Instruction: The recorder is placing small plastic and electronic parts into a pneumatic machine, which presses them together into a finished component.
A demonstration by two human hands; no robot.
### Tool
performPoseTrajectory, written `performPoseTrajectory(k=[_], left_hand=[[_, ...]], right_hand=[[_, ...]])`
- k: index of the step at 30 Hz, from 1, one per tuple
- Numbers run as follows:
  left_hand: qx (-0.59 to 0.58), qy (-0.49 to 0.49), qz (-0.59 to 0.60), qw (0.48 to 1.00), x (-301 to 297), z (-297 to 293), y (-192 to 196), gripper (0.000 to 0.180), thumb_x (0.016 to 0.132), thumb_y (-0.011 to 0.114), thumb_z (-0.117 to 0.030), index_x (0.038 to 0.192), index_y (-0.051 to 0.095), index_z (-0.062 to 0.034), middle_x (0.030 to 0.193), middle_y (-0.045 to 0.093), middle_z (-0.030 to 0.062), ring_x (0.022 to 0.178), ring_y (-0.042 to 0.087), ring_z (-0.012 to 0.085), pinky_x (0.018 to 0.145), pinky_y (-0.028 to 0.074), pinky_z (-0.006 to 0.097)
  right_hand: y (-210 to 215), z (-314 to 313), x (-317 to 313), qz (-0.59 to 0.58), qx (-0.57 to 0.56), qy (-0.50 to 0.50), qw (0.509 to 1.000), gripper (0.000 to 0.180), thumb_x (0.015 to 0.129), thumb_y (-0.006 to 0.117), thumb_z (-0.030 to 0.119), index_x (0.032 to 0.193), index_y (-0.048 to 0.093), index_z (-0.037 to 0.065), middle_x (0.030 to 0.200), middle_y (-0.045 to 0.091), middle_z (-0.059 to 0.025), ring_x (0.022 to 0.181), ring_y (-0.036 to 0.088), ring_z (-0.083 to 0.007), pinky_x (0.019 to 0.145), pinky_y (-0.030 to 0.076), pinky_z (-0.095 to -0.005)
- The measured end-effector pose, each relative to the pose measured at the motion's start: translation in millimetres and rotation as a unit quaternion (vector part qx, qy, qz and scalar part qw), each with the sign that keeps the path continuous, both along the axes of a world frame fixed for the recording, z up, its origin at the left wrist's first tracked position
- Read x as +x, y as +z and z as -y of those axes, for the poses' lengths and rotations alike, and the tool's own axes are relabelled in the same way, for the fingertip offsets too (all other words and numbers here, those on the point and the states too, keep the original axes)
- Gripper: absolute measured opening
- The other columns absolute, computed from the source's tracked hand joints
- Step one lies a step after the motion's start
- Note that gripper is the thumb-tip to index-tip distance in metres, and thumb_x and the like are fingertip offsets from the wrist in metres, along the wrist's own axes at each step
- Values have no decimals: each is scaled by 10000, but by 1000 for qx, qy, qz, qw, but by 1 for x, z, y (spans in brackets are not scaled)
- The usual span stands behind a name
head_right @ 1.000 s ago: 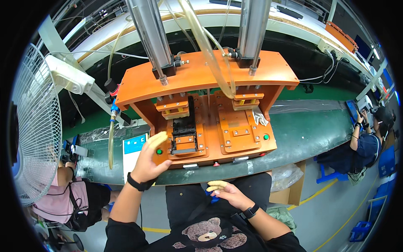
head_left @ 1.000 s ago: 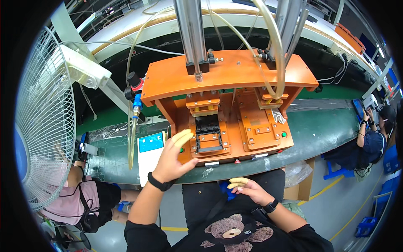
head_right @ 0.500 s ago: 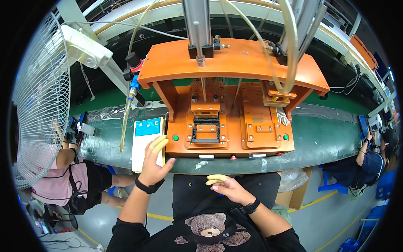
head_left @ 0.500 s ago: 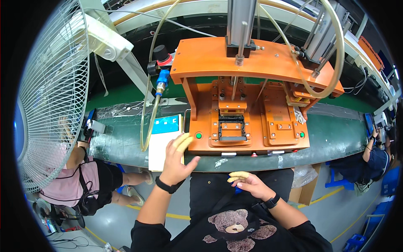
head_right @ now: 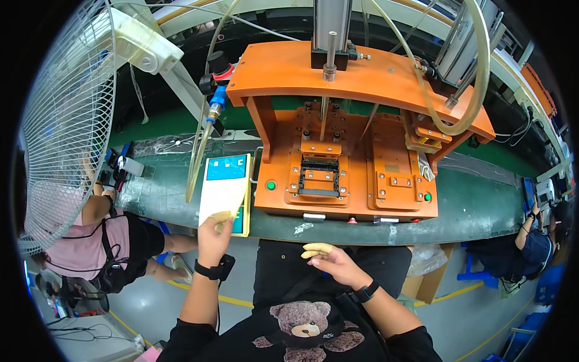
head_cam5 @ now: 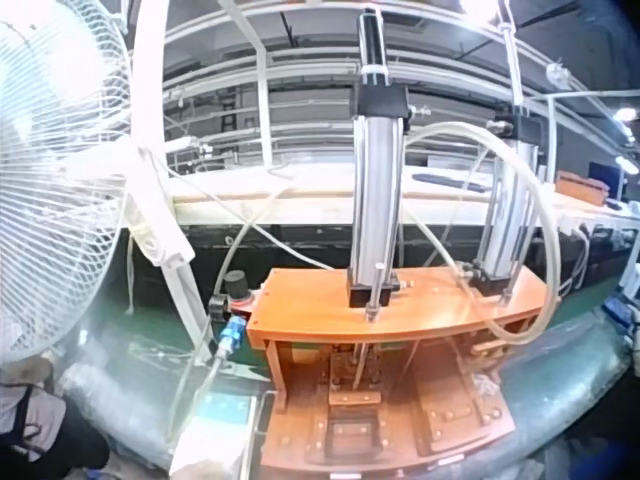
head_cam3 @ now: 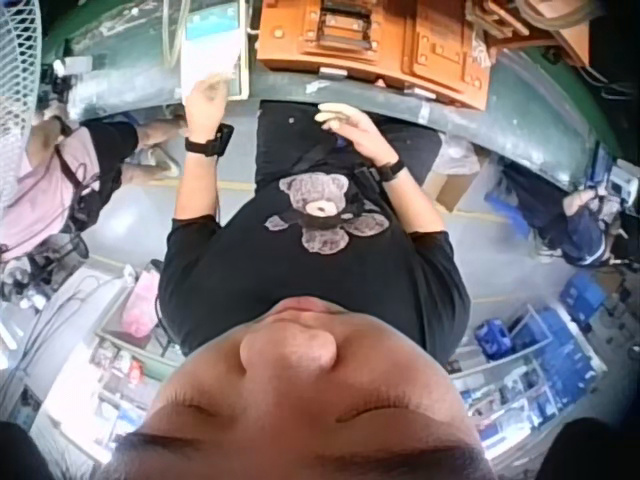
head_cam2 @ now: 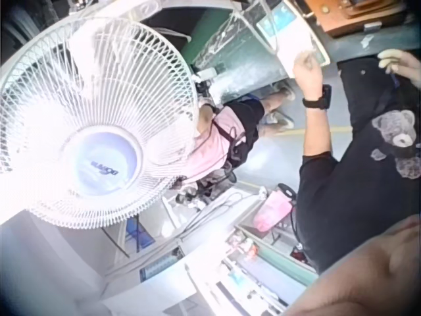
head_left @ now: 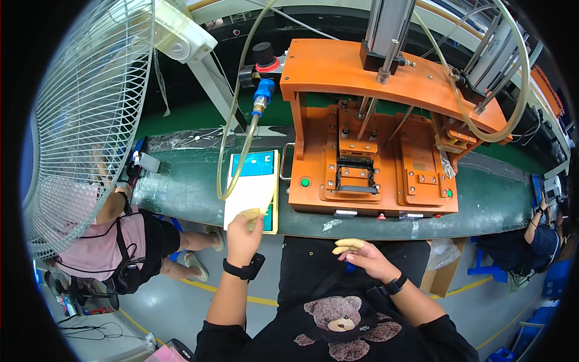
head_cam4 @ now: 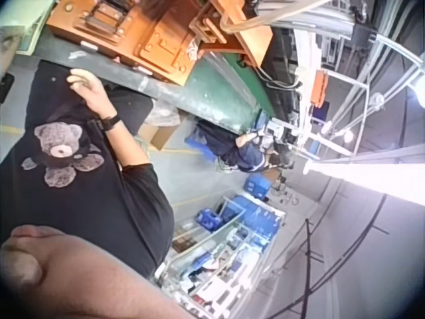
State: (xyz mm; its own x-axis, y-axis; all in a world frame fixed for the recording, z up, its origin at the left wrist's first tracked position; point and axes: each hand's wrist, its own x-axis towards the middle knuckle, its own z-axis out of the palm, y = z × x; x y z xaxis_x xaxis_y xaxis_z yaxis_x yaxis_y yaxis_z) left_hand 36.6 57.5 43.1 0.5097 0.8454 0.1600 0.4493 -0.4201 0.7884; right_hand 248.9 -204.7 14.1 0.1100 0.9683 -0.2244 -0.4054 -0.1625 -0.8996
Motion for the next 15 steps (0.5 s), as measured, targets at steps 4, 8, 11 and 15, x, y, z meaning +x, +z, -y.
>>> performPoseTrajectory(k=[4,8,11,15], left_hand=[[49,15,156,986,-16,-2,7,156,785,717,-21,939,697,-13,1044,697,163,903,681,244,819,519,343],[92,-152,94,980,-12,60,53,178,763,738,-82,930,684,-50,1089,680,157,1014,664,302,932,488,394],[148,-252,32,956,-4,107,43,214,762,745,-145,960,685,-89,1167,644,145,1199,575,354,1075,382,456],[123,-265,5,956,-4,127,40,261,762,756,-159,1001,685,-81,1222,609,156,1223,548,341,1075,370,456]], right_hand=[[6,-29,-12,-54,33,43,997,439,986,548,120,1401,437,29,1298,575,-88,1164,564,-160,1002,443,-313],[36,-73,-47,-183,61,-11,981,486,1005,523,165,1446,363,38,1383,499,-88,1223,524,-160,1007,442,-315],[44,-92,-63,-248,38,-48,967,403,1011,515,177,1378,446,26,1259,580,-71,1123,582,-132,915,495,-292],[33,-88,-63,-163,-46,-125,977,211,1009,520,163,1103,625,6,944,684,-27,846,639,-81,742,528,-247]])
